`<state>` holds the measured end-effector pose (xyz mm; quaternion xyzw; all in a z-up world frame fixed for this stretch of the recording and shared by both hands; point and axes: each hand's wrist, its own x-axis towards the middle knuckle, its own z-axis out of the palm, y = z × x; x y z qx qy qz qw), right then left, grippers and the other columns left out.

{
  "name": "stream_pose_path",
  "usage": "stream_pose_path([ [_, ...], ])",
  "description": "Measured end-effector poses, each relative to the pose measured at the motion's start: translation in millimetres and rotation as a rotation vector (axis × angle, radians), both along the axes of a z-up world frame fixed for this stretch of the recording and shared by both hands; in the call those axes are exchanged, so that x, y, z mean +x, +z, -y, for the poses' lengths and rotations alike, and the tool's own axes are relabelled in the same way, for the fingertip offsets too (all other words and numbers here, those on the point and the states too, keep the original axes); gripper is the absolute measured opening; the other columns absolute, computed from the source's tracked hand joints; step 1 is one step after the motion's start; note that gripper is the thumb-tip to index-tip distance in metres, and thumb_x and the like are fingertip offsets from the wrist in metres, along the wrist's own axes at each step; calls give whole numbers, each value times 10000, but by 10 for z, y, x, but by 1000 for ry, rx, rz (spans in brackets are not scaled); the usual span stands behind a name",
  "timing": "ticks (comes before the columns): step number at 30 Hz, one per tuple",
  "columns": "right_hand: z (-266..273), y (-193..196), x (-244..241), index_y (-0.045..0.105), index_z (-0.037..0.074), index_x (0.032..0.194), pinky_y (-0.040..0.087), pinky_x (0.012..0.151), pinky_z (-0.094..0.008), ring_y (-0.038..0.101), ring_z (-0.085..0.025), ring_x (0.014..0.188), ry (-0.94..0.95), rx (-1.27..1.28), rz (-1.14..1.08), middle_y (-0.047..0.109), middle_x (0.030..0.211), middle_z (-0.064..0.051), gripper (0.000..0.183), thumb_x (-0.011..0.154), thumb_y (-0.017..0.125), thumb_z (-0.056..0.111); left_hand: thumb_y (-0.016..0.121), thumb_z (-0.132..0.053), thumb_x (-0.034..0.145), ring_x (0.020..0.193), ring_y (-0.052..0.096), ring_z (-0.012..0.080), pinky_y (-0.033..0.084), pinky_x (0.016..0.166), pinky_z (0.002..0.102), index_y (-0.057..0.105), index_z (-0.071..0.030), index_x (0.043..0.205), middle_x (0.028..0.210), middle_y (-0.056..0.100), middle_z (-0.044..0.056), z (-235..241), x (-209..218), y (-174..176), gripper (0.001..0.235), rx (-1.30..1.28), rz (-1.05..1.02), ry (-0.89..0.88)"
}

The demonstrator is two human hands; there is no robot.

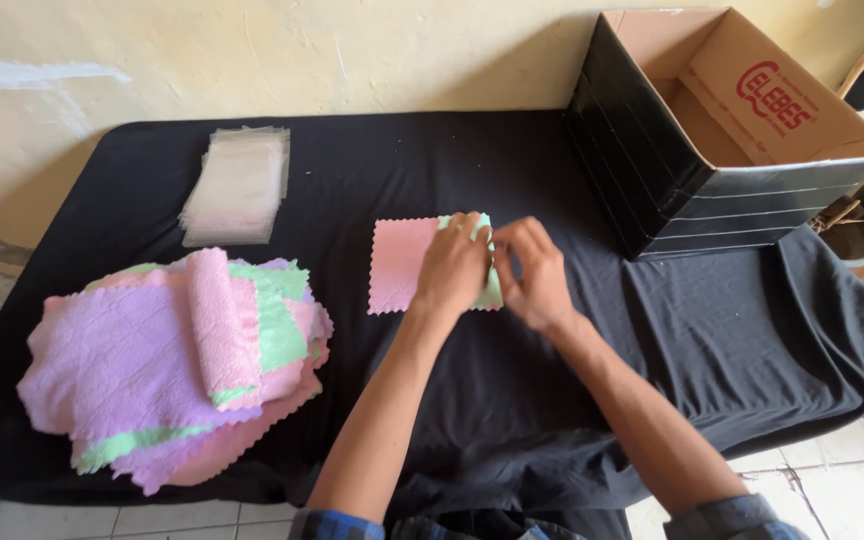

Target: Folding microfiber cloths and placing them into individual plastic bags for storage.

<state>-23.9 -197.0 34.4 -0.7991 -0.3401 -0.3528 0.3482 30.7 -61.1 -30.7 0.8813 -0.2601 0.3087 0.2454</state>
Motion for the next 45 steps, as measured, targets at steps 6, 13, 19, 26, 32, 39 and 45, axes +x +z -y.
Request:
stream_pose_path([
  [6,4,62,187,589,1,1296,519,930,-523,627,-466,1112,110,-96,-222,609,1229,-226,365,936,532,33,592,-275,909,1324,533,460,423,1072,538,663,96,1220,1284,641,282,75,-647,10,489,196,54,9],
  [13,-75,-154,384,423,89,1551,235,1219,-564,289,-452,1491,208,-479,-625,394,1610,-185,545,1056,289,272,345,-527,1039,1437,379,412,205,1214,547,583,18,1362,1440,536,250,7,-792,-187,677,341,-230,8],
  [19,-122,-126,588,355,89,1588,172,1267,-506,214,-394,1538,105,-699,-575,286,1677,-143,551,1074,224,236,360,-503,1040,1520,228,394,128,1251,549,432,5,1491,1582,374,230,-27,-1010,118,683,263,-350,-25],
  [26,-56,-155,804,344,61,1583,163,1255,-571,198,-436,1524,201,-471,-685,295,1651,-199,612,1030,219,291,344,-354,1045,1419,425,437,336,1150,607,485,-19,1424,1468,494,265,-73,-782,110,525,156,-379,-109],
  [32,61,-246,516,582,-6,1395,319,1174,-602,452,-497,1382,192,-422,-375,536,1437,-287,565,982,326,282,457,-263,1066,988,693,342,562,870,440,643,-107,1061,986,681,125,-295,-390,600,242,-283,-90,43],
  [39,60,-503,320,444,10,1494,226,1265,-470,406,-380,1454,76,-814,-183,485,1506,-251,587,1043,326,367,326,-568,1054,1089,677,401,505,987,502,727,-26,1033,1004,744,217,-328,-84,743,675,-286,-615,-150],
  [45,29,-338,9,487,-78,1445,301,1220,-508,493,-449,1369,95,-759,-21,558,1388,-344,593,1066,421,373,356,-435,1066,1078,649,410,484,1012,460,753,51,936,1098,732,222,-244,98,598,641,-67,-509,-144],
])
